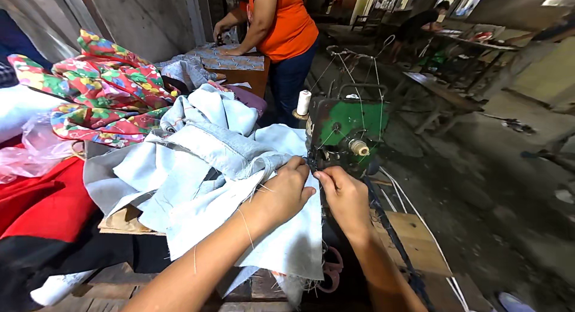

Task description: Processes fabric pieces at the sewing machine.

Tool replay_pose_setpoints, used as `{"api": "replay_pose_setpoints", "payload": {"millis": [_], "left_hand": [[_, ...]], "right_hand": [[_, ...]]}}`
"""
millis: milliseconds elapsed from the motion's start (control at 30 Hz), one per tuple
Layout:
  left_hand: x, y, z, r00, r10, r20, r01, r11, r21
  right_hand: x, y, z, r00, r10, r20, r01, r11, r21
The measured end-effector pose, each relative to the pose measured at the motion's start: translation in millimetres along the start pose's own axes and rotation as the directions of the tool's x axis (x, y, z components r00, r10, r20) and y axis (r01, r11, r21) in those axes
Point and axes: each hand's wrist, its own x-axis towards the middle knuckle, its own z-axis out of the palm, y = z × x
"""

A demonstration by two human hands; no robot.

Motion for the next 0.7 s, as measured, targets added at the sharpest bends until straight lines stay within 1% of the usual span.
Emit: {"api": "replay_pose_setpoints", "payload": {"millis": [100,233,300,400,500,567,633,700], "left_hand": [[1,1,0,1.0,-0.002,-0.013,0.002,1.0,0.003],[2,4,-1,1.0,-0.017,-0.006,0.017,1.0,0.004],[3,5,-1,1.0,-0.017,-0.004,0.017,1.0,0.013],[0,1,4,0.995,0.053,-0.079,-0.052,0.999,0.015],[-6,-3,15,0.981,0.126,-0.147,-0.117,0.991,0.072],[-11,-2,20,0.981,0.134,-0.139,-0.118,0.986,0.114],[-15,3,18,0.993,0.088,-0.083,-0.077,0.988,0.134],[-15,5,17,0.996,0.062,-0.057,-0.054,0.989,0.139]], "right_hand": [[0,1,1,1.0,-0.007,-0.01,0.007,1.0,0.006],[-3,2,0,1.0,-0.011,0.024,0.011,1.0,0.017],[-8,2,-4,0.999,0.01,0.035,-0.01,1.0,0.024],[-21,0,-20,0.994,0.089,0.057,-0.092,0.994,0.055],[-46,6,-38,0.976,0.2,0.082,-0.209,0.971,0.115],[-63,14,-48,0.958,0.271,0.097,-0.284,0.945,0.163],[-75,19,-54,0.937,0.333,0.107,-0.349,0.917,0.193],[-83,19,-58,0.914,0.39,0.116,-0.406,0.891,0.204]]}}
